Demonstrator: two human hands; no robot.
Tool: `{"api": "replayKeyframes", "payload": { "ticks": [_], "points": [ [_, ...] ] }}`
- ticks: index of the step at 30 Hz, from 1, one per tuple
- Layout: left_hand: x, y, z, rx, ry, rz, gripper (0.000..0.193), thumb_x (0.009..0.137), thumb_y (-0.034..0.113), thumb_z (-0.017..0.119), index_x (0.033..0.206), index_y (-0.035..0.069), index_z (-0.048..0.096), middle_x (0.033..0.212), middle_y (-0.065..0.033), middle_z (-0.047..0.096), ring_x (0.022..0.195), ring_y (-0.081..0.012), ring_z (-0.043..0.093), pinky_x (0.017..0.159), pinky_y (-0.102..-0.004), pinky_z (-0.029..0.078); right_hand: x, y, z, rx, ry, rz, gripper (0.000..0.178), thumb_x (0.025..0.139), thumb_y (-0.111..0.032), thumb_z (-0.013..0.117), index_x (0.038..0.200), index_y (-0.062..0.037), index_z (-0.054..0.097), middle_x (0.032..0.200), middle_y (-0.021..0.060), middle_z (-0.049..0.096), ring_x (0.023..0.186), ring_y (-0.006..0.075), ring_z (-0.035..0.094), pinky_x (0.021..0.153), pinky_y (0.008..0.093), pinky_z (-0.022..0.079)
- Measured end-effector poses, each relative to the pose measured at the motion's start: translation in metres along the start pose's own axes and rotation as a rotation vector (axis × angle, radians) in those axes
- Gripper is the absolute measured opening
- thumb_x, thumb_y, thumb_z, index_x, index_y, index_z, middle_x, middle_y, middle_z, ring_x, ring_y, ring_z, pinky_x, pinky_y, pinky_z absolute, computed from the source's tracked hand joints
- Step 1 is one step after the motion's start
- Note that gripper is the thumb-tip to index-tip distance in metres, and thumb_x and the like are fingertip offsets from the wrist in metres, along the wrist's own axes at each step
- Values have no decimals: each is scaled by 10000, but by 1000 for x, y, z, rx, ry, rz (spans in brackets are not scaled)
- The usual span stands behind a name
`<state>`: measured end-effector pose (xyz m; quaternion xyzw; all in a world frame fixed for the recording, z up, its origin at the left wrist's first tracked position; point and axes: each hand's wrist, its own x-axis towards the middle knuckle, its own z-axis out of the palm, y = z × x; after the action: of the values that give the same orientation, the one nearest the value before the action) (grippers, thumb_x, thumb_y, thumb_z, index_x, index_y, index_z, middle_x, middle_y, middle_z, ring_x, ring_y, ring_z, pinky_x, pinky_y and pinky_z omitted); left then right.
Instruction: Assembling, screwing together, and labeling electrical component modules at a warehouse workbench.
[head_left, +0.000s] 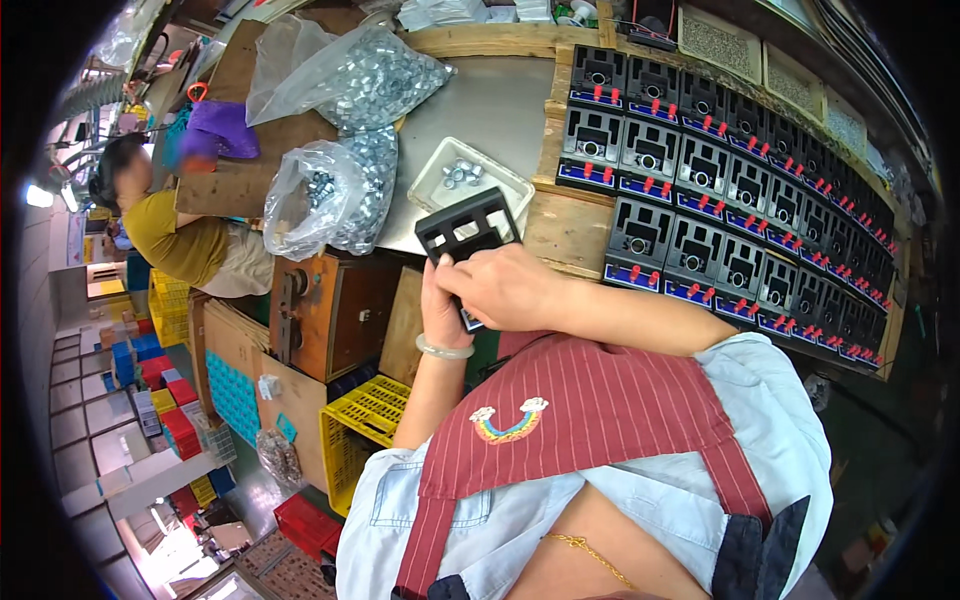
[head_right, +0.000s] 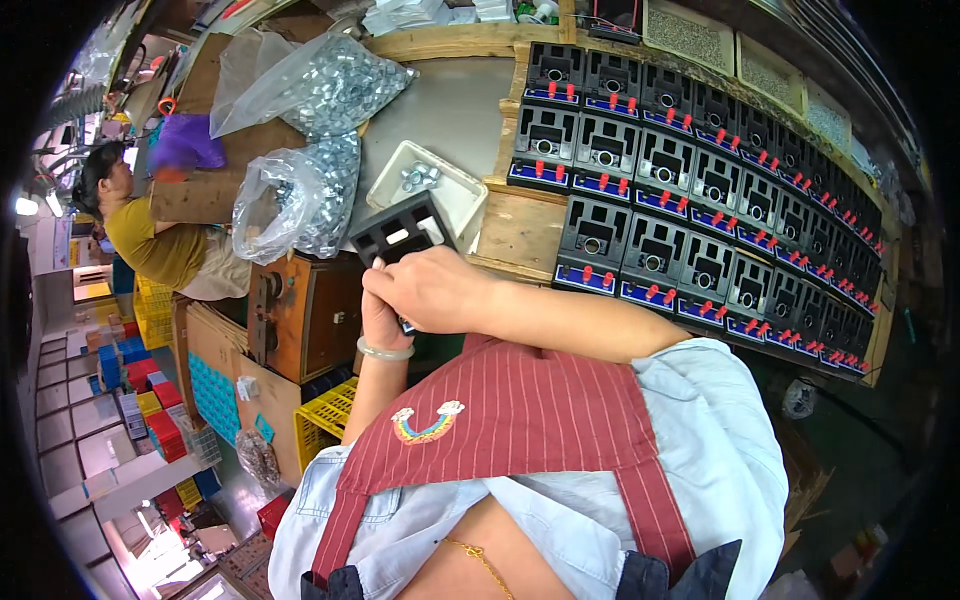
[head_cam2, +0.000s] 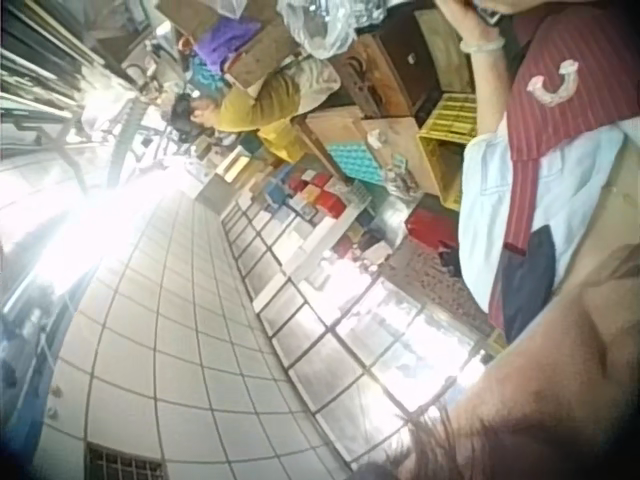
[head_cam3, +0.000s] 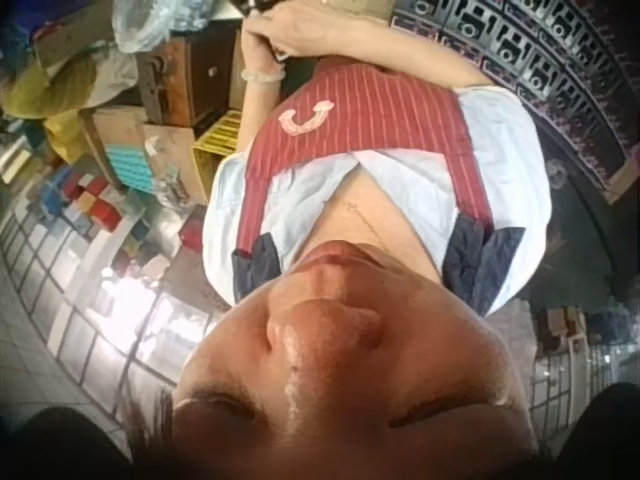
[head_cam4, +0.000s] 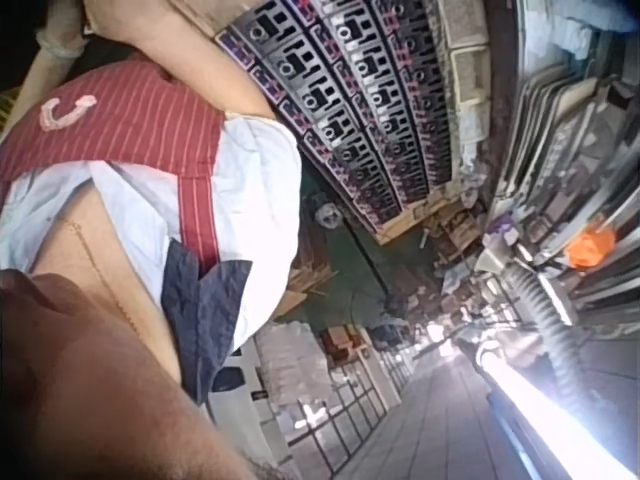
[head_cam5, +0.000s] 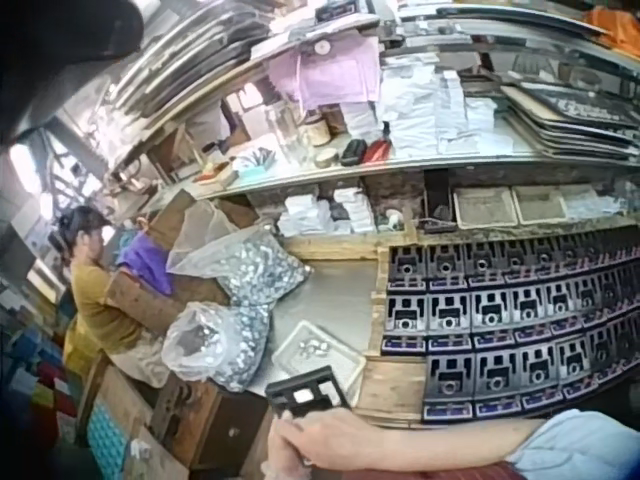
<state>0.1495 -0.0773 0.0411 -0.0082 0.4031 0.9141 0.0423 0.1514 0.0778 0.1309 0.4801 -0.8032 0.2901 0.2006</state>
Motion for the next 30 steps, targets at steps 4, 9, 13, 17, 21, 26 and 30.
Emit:
{"api": "replayKeyframes", "payload": {
  "ticks": [4, 9, 13, 17, 21, 26, 30],
  "points": [
    [-7, 16, -33, 2, 78, -52, 319, 928, 331, 561, 1117, 75, 537, 945, -41, 615, 851, -143, 599, 759, -309, 498, 7, 15, 23, 300, -133, 151, 223, 818, -165, 617, 1020, -101, 545, 737, 77, 617, 681, 276, 619, 600, 380, 500],
    [-11, 31, -66, 11, 268, 49, 266, 798, 25, 613, 1060, -14, 587, 963, -112, 651, 830, -228, 661, 746, -365, 569, 3, 132, 57, 177, 23, 634, 192, 815, -173, 596, 987, -88, 599, 759, 124, 649, 736, 299, 649, 659, 416, 510],
    [-8, 41, -76, 15, 324, -33, 371, 775, -18, 611, 1136, 8, 528, 998, -96, 627, 872, -215, 637, 804, -345, 536, 12, 189, 101, -217, -191, 516, 191, 836, -101, 497, 997, -87, 601, 827, 151, 662, 774, 333, 651, 676, 455, 514],
    [-1, 34, -69, -27, 272, -56, 355, 767, -24, 615, 1110, 21, 533, 966, -85, 627, 854, -199, 623, 787, -332, 529, 22, 212, 115, -419, -403, 563, 259, 820, -54, 465, 1056, -40, 569, 786, 149, 664, 747, 334, 657, 641, 443, 525],
    [10, 24, -66, 28, 241, -52, 342, 750, -42, 598, 1077, 10, 512, 971, -91, 611, 847, -190, 603, 768, -330, 523, 22, 173, 76, 239, -286, 679, 130, 881, -112, 562, 928, 6, 586, 727, 101, 652, 649, 187, 649, 555, 320, 513],
    [34, 15, -37, 52, 226, -129, 413, 711, -48, 607, 1100, -11, 473, 945, -97, 600, 827, -201, 607, 745, -325, 529, 5, 94, 48, 921, -38, 755, 157, 869, -161, 627, 914, -11, 638, 770, 49, 648, 659, 144, 622, 577, 279, 485],
    [40, 11, 1, 133, 215, -155, 535, 685, -50, 639, 1164, -11, 404, 968, -120, 580, 813, -207, 611, 712, -334, 540, -5, 78, 25, 177, 120, 299, 87, 753, -120, 682, 813, -59, 698, 774, 80, 604, 718, 252, 597, 648, 353, 491]
  ]
}}
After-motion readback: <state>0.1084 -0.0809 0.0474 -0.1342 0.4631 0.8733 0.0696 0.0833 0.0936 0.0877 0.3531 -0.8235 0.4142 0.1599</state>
